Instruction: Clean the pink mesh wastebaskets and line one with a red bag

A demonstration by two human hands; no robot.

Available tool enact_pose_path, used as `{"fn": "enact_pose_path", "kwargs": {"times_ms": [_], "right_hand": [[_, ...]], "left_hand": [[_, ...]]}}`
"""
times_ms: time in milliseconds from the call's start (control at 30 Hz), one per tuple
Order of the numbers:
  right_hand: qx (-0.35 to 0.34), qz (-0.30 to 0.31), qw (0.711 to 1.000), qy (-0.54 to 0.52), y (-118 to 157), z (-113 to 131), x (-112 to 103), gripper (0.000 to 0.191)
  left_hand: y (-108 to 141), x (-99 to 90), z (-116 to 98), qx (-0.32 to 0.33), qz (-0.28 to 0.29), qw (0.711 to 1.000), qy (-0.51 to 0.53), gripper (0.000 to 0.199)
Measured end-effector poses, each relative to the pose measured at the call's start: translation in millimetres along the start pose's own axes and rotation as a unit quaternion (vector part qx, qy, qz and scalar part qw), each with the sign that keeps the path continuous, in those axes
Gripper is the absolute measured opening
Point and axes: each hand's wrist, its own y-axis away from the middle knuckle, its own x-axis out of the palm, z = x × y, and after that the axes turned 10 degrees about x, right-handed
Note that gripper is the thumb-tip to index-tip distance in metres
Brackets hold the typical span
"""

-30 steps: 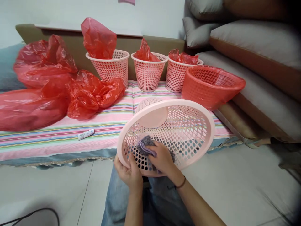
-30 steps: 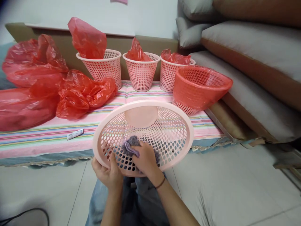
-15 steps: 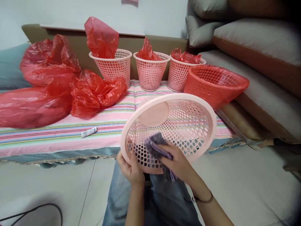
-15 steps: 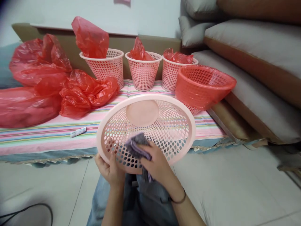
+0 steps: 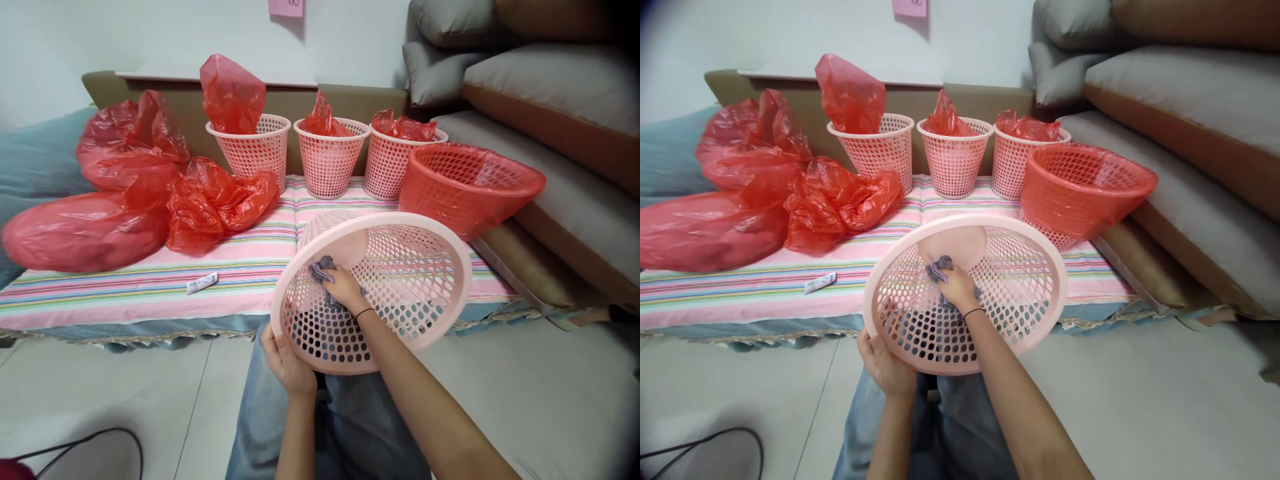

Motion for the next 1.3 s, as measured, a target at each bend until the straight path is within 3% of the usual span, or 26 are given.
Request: {"fn": "enact_pose_path", "kwargs": {"times_ms": [167,333,467,533,600,667,733,833,933,1000,1100,1233,1300], "right_hand": [[-0.081,0.047,0.992,-0.087,48,-5,-5,0.043],[-0.157,0.135,0.932,-0.298,116,-9,-13,0.052],[-0.171,0.213,0.901,-0.337,143,-7,-33,0.051],[-0.19,0.216,0.9,-0.328,132,-4,-42,0.047],[-0.192,0.158,0.914,-0.32,103,-2,-44,0.045],[-0.147,0.062,0.941,-0.297,65,1,-40,0.044],[-0.067,0.003,0.97,-0.235,25,2,-30,0.046],[-0.03,-0.003,0.979,-0.201,-16,3,-11,0.043],[-0.031,0.012,0.982,-0.183,-21,6,5,0.037],[-0.046,0.027,0.983,-0.177,-4,6,10,0.036],[-0.103,0.064,0.974,-0.189,43,2,6,0.039],[-0.166,0.143,0.947,-0.234,113,-10,-17,0.05],[-0.197,0.203,0.93,-0.236,130,-13,-34,0.052]], "left_hand": [[2,1.4,-1,-0.018,-0.04,0.999,-0.01,0.037],[-1,-1.5,-1,-0.041,-0.032,0.999,0.009,0.039],[-4,-5.4,-2,-0.044,-0.011,0.999,-0.004,0.038],[-5,-4.9,-5,-0.041,-0.005,0.999,-0.005,0.037],[-6,-2.5,-10,-0.032,0.004,0.999,-0.003,0.037],[-6,0.1,-17,-0.023,0.011,1.0,0.0,0.035],[-7,1.6,-22,-0.02,0.015,1.0,0.005,0.032],[-7,0.8,-24,-0.032,0.024,0.999,0.026,0.029],[-6,-0.2,-22,-0.043,0.021,0.998,0.044,0.028],[-4,0.4,-21,-0.041,-0.007,0.998,0.043,0.028],[-1,1.4,-21,-0.028,-0.061,0.998,0.016,0.028],[-5,-0.6,-22,-0.033,-0.064,0.997,-0.01,0.032],[-10,-1.9,-24,-0.033,-0.053,0.998,-0.018,0.034]]}}
